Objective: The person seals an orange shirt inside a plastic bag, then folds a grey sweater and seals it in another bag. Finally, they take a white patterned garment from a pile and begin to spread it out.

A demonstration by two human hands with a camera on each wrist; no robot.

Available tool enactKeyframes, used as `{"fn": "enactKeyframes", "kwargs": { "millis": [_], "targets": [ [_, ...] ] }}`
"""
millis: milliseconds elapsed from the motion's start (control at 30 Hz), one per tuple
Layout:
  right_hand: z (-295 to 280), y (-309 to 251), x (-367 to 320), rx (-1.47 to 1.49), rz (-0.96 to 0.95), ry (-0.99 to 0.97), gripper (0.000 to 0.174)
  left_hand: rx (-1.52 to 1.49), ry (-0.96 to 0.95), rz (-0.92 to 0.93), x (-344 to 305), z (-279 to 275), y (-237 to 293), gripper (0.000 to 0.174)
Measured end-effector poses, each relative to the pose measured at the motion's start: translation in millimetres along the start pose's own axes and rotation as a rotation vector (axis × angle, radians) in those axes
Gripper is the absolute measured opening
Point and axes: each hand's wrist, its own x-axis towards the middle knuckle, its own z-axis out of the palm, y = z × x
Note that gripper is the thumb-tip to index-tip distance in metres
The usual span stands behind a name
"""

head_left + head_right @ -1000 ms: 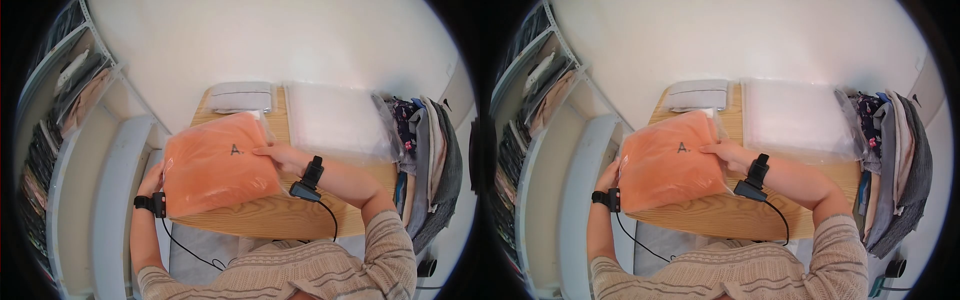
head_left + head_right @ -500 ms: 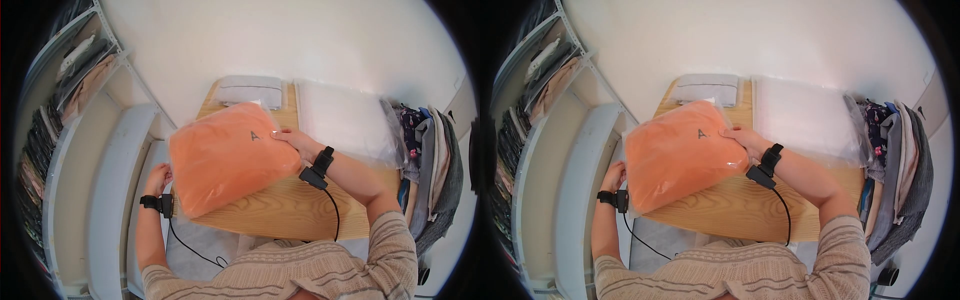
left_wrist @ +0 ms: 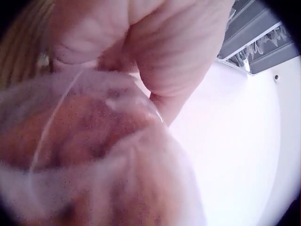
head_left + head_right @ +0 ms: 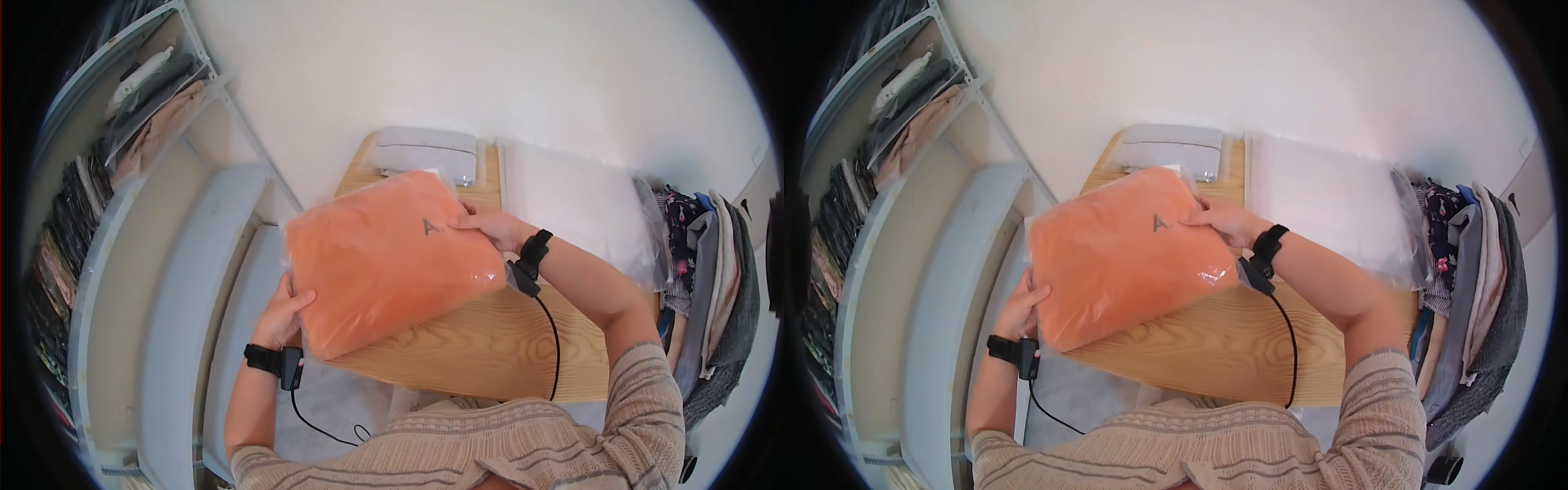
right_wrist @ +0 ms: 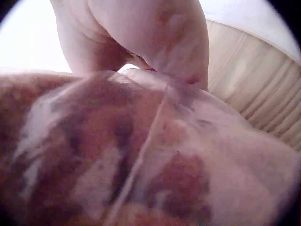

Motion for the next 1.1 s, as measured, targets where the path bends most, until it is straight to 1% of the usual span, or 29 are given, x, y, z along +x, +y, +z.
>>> {"fn": "enactKeyframes", "kwargs": {
  "millis": [33, 100, 133, 200, 267, 300, 333, 367, 433, 467, 500, 533, 567, 600, 633, 667, 733, 767, 800, 833, 867, 900, 933, 967, 1033, 1067, 1100],
  "targets": [
    [8, -2, -6, 0.016, -0.014, 0.043, 0.056, 0.003, -0.007, 0.003, 1, 4, -1, 0.072],
    [15, -2, -14, 0.044, -0.039, 0.046, 0.053, -0.044, 0.089, 0.062, 2, 10, -3, 0.066],
    [17, -3, -18, 0.069, -0.058, 0.042, 0.05, -0.039, 0.078, 0.064, 3, 11, -1, 0.066],
    [24, -6, -28, 0.087, -0.115, 0.077, 0.047, 0.026, 0.099, 0.126, 5, 12, 9, 0.065],
    [27, -13, -34, 0.104, -0.166, 0.111, 0.044, 0.058, 0.053, 0.166, 14, 22, 38, 0.063],
    [26, -17, -37, 0.135, -0.241, 0.127, 0.043, 0.084, 0.017, 0.205, 23, 27, 52, 0.062],
    [25, -23, -38, 0.164, -0.317, 0.142, 0.041, 0.085, 0.008, 0.212, 36, 28, 65, 0.062],
    [25, -30, -40, 0.159, -0.327, 0.146, 0.041, 0.145, -0.028, 0.218, 52, 30, 80, 0.064],
    [25, -43, -42, 0.195, -0.496, 0.263, 0.039, 0.214, -0.077, 0.23, 91, 35, 106, 0.066],
    [17, -46, -39, 0.196, -0.512, 0.269, 0.039, 0.297, -0.118, 0.267, 116, 37, 115, 0.067],
    [3, -46, -30, 0.211, -0.533, 0.319, 0.037, 0.38, -0.159, 0.302, 139, 40, 121, 0.069],
    [-12, -44, -21, 0.229, -0.553, 0.371, 0.036, 0.388, -0.176, 0.305, 160, 42, 123, 0.069],
    [-32, -38, -9, 0.234, -0.567, 0.382, 0.036, 0.652, -0.001, 0.355, 180, 43, 123, 0.068],
    [-56, -29, 6, 0.179, -0.513, 0.468, 0.037, 0.908, 0.183, 0.408, 198, 44, 118, 0.068],
    [-74, -23, 16, 0.123, -0.456, 0.551, 0.038, 0.994, 0.104, 0.455, 216, 45, 101, 0.068],
    [-83, -17, 19, 0.128, -0.462, 0.554, 0.038, 1.082, 0.028, 0.5, 225, 50, 86, 0.068],
    [-91, -7, 27, 0.145, -0.23, 0.707, 0.044, 0.894, -0.48, 0.429, 211, 91, 65, 0.074],
    [-91, -6, 28, 0.147, -0.23, 0.705, 0.044, 1.217, -0.411, 0.529, 205, 99, 48, 0.079],
    [-88, -7, 27, 0.12, -0.228, 0.73, 0.048, 1.536, -0.329, 0.624, 200, 104, 32, 0.085],
    [-83, -7, 24, 0.092, -0.224, 0.756, 0.052, 1.534, -0.33, 0.619, 195, 114, 24, 0.085],
    [-72, -8, 19, 0.093, -0.218, 0.757, 0.052, 1.63, -0.212, 0.579, 189, 123, 19, 0.089],
    [-60, -9, 12, -0.072, -0.259, 0.862, 0.054, 1.724, -0.089, 0.538, 186, 129, 16, 0.093],
    [-45, -13, 3, -0.243, -0.302, 0.963, 0.057, 1.723, -0.087, 0.535, 190, 129, 11, 0.093],
    [-27, -15, -10, -0.244, -0.303, 0.961, 0.057, 1.745, -0.066, 0.535, 196, 126, 6, 0.096],
    [13, -14, -38, -0.371, -0.414, 0.74, 0.058, 1.771, -0.048, 0.538, 205, 127, 0, 0.098],
    [26, -10, -52, -0.364, -0.414, 0.743, 0.058, 1.787, -0.037, 0.514, 207, 131, -3, 0.098],
    [37, -4, -69, -0.507, -0.394, 0.659, 0.058, 1.805, -0.029, 0.49, 208, 133, -5, 0.097]
  ]
}}
